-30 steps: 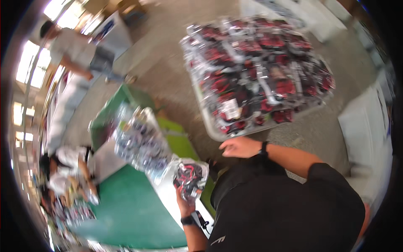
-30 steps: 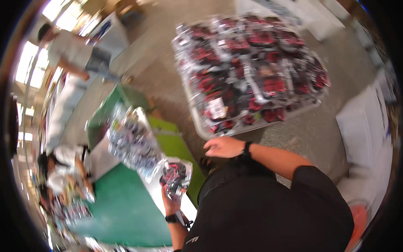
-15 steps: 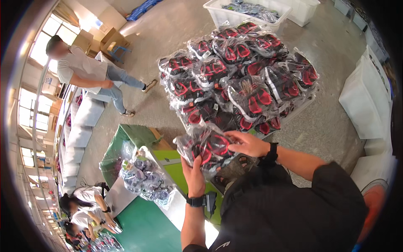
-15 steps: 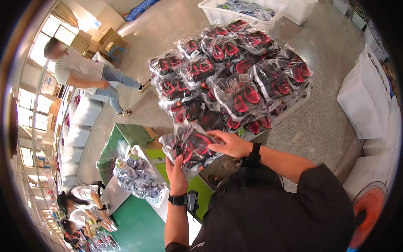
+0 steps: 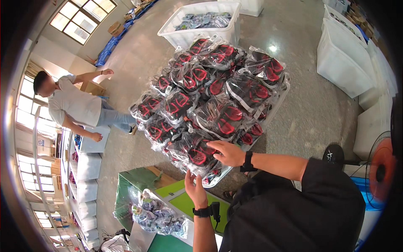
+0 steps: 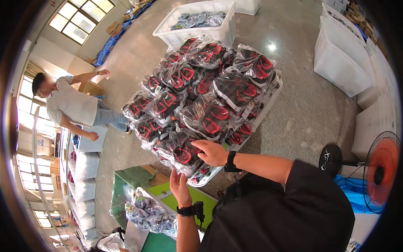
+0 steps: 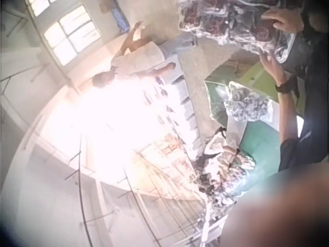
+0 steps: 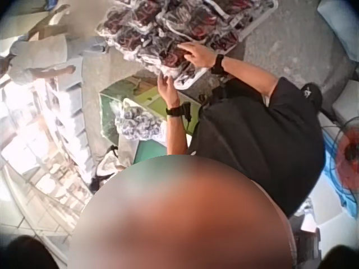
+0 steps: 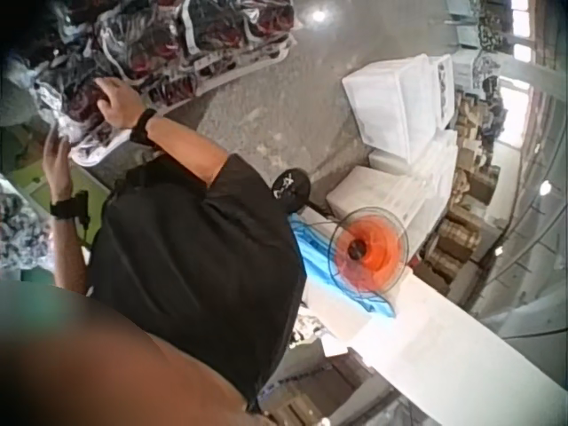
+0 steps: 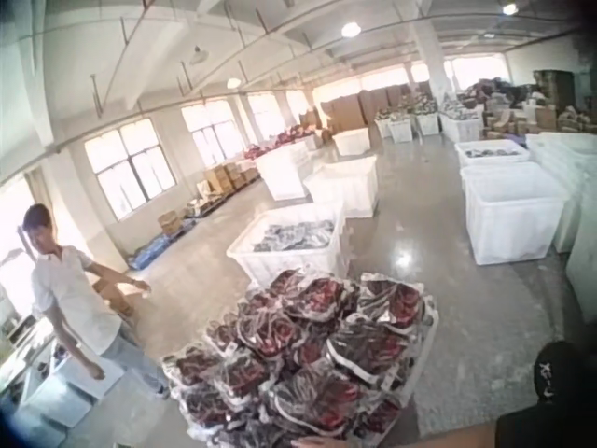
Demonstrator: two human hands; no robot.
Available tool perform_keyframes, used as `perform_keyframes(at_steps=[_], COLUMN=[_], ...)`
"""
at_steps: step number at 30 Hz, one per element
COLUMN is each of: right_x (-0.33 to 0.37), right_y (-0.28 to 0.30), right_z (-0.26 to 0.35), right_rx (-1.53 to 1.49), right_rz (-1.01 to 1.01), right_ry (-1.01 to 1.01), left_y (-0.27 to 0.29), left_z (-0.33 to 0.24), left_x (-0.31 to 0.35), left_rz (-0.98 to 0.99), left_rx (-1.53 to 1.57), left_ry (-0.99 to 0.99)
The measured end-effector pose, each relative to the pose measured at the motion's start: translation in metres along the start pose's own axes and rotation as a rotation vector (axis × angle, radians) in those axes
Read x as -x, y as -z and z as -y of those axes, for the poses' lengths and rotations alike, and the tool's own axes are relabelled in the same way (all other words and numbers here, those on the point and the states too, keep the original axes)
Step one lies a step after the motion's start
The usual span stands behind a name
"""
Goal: The person repeatedly picks packaged shoes from a large bin and places them onto a green conveyor belt. Other workers are visible along the belt, handling the packages as they move down the line.
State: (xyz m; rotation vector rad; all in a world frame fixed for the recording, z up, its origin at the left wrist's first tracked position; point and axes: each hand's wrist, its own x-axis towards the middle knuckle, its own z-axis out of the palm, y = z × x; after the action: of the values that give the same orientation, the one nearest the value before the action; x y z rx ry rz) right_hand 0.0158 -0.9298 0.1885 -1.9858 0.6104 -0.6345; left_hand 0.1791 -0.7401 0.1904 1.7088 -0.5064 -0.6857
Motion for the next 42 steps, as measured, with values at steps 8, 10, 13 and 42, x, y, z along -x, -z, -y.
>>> perform_keyframes(at_steps=[8, 10, 13, 42], right_x=[0.017, 0.024, 0.039, 0.068], right_y=[0.057, 0.055, 0.036, -0.136], right_z=[-0.006, -0.006, -0.005, -0.075], right_rx=[-0.322, -0.272, -0.15, 0.39], right_rz=[0.018, 0.036, 0.158, 1.083], right_ry=[-0.18, -0.173, -0.197, -0.506], left_y=[0.09, 0.116, 0.144, 0.35], left_z=[0.058, 0.093, 0.148, 0.325], left_x=[0.086, 0.118, 0.17, 0.397], left_rz=[-0.252, -0.272, -0.297, -1.152], left_rx=[0.084, 0.129, 0.195, 0.267], left_ry=[0.315, 0.457, 0.633, 0.619])
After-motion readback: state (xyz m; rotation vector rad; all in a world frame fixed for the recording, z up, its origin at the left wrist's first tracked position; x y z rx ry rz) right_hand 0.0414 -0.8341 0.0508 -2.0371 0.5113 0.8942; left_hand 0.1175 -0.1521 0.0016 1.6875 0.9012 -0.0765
